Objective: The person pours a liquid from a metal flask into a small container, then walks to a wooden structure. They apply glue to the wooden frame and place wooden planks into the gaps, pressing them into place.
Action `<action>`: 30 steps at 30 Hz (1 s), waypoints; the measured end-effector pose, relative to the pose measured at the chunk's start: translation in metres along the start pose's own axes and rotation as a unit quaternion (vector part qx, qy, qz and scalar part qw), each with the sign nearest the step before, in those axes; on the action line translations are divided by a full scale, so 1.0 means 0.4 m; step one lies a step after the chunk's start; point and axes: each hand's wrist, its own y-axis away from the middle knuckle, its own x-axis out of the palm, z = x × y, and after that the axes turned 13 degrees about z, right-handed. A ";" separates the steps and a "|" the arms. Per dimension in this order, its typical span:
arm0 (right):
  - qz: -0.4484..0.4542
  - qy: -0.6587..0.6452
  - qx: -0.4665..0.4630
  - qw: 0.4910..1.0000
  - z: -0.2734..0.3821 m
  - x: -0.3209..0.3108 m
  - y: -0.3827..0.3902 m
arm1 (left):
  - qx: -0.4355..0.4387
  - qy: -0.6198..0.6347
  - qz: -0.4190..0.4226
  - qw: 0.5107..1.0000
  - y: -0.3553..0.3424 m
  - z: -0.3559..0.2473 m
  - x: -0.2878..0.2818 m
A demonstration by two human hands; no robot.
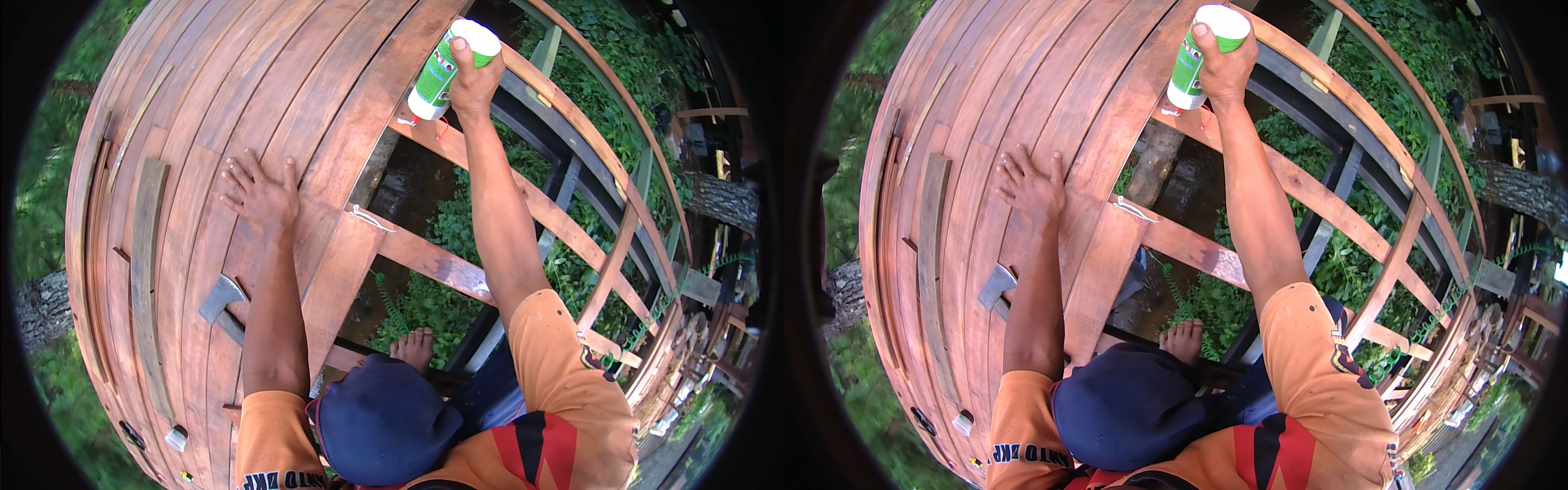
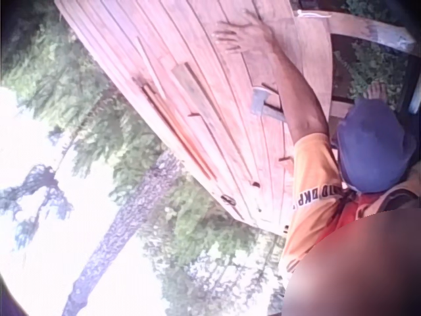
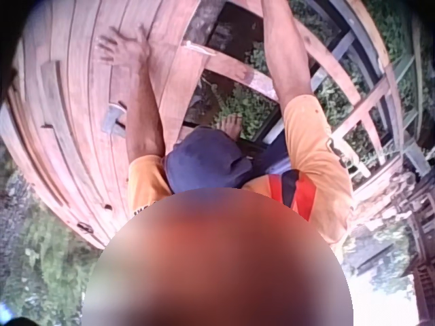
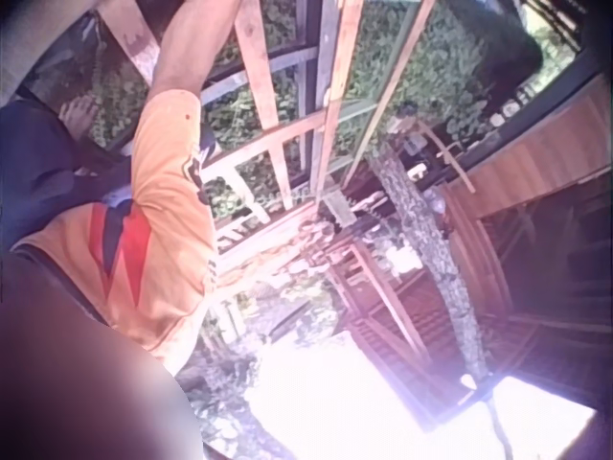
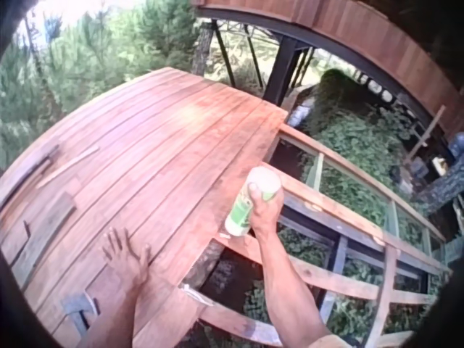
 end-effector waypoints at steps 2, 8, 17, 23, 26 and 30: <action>-0.006 -0.001 -0.001 1.000 0.009 -0.014 0.006 | -0.002 -0.009 0.005 1.000 -0.002 -0.001 -0.001; -0.033 -0.013 0.013 0.999 0.037 -0.052 0.025 | 0.003 -0.012 -0.001 1.000 -0.004 0.002 0.004; -0.012 0.045 0.118 0.992 0.124 -0.089 0.119 | -0.012 -0.009 0.042 0.999 0.002 -0.008 -0.021; 0.066 0.084 0.145 0.984 0.204 -0.150 0.169 | -0.008 -0.014 0.037 0.999 0.011 -0.013 -0.038; 0.027 0.033 0.169 0.985 0.212 -0.198 0.216 | -0.002 -0.019 0.022 1.000 0.014 -0.007 -0.030; -0.200 -0.231 0.252 0.918 0.198 -0.278 0.339 | 0.012 -0.021 0.002 1.000 0.012 0.009 -0.013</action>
